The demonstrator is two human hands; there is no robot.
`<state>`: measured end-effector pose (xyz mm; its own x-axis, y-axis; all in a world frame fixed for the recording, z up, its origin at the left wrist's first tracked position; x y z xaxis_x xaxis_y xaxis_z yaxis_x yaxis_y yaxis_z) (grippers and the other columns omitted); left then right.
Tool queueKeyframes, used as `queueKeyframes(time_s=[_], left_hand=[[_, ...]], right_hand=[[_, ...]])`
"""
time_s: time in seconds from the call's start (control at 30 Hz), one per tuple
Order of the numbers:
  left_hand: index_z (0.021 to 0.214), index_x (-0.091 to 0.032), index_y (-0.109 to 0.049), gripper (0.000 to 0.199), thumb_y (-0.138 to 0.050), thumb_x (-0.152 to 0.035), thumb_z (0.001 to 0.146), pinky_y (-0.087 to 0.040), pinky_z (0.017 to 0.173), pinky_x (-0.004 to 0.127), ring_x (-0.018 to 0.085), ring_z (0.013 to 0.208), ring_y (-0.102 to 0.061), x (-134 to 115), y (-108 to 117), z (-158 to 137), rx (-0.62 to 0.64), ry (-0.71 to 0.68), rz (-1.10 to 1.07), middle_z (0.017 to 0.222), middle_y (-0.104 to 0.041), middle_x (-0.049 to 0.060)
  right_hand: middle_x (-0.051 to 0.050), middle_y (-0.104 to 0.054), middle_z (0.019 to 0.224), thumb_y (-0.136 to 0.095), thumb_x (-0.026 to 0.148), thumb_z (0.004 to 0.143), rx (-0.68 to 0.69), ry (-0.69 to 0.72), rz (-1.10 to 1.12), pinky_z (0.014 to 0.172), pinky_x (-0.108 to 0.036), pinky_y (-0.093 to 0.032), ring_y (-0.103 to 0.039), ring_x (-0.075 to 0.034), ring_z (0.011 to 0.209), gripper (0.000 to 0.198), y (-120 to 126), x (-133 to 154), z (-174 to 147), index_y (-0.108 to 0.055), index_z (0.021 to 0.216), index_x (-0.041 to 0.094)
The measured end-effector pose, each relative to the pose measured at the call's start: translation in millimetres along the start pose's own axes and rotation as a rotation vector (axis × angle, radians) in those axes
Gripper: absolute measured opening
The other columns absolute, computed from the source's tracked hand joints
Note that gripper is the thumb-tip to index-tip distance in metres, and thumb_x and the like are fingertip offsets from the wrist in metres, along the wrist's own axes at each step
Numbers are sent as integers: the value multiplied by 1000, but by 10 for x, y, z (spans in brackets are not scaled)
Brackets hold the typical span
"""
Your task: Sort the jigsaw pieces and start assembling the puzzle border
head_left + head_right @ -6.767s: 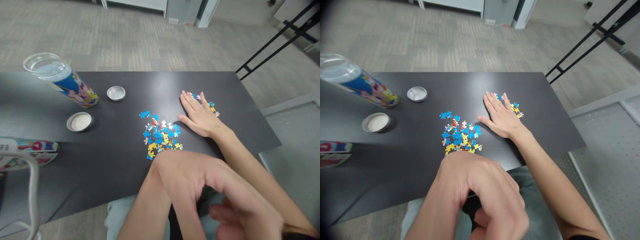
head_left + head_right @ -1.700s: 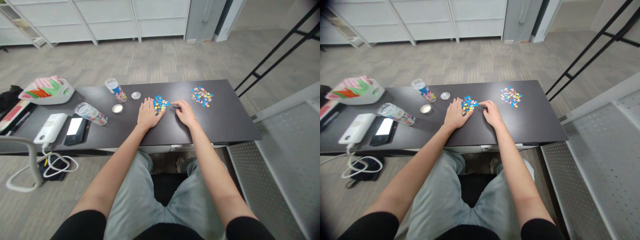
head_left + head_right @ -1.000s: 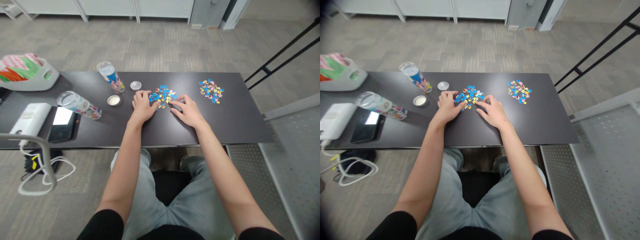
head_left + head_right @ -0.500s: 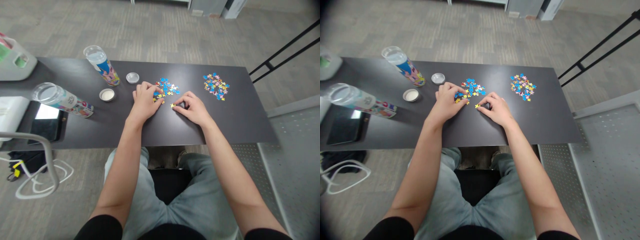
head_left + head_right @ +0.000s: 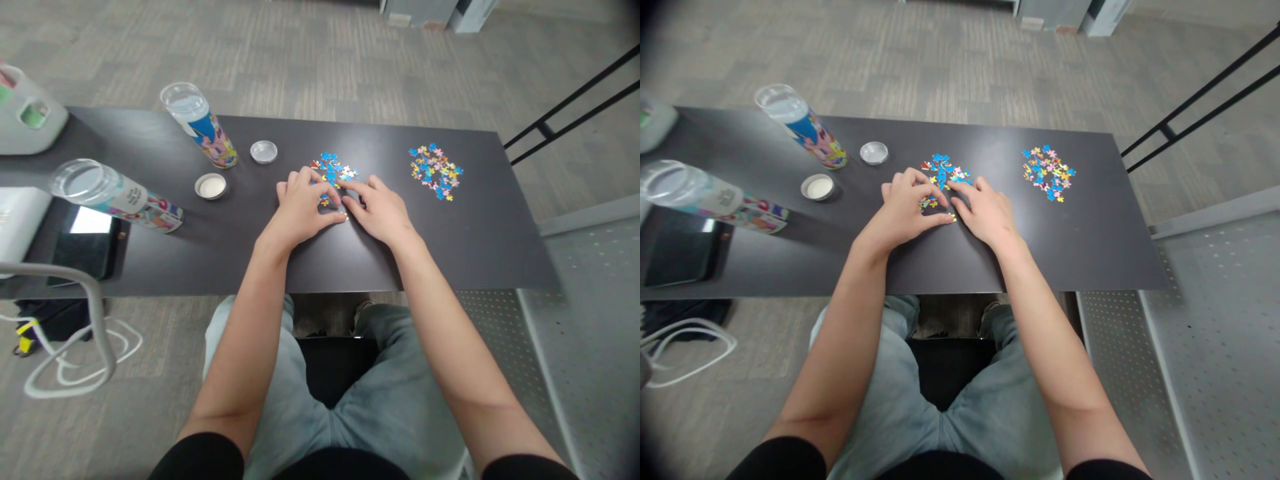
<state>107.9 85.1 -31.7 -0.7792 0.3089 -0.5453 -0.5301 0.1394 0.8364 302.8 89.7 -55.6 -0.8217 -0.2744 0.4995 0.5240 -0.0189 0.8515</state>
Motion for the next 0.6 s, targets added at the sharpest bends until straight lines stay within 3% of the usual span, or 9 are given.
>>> queueKeyframes(time_s=[0.17,0.37,0.47,0.6], left_hand=[[118,-29,-99,9,-101,-24,111,-43,137,64,41,154,-64,82,65,38,-17,25,-5,148,-73,10],[118,-30,-100,11,-105,-30,108,-41,138,67,41,151,-61,124,25,50,-17,-9,-16,145,-72,10],[119,-31,-101,6,-97,-29,114,-42,138,69,41,152,-61,108,-11,55,-13,-46,-7,148,-72,11],[129,-34,-100,19,-87,-25,120,-42,140,71,43,155,-63,84,-5,59,-28,-44,18,151,-74,12]], right_hand=[[-6,-76,103,-83,25,117,-11,64,164,95,-47,-64,-71,-28,89,23,92,-36,-26,-96,135,30],[-4,-76,102,-88,21,110,-33,78,253,89,-45,-60,-60,-23,77,15,171,-115,-39,-94,121,29],[-4,-76,101,-88,19,107,-36,96,288,85,-43,-58,-57,-22,76,10,180,-102,-54,-91,112,28],[-3,-78,105,-87,22,107,-1,95,304,85,-43,-59,-57,-21,74,13,196,-85,-76,-90,117,29]])
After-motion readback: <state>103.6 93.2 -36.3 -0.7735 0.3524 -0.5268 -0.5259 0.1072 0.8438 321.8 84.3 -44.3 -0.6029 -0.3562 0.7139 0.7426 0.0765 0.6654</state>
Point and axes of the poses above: each hand's wrist, its own z-axis towards the middle knuckle, its own y-axis out of the back of the hand, x = y × z, the point moved 8 cm from there along z, towards the middle knuckle
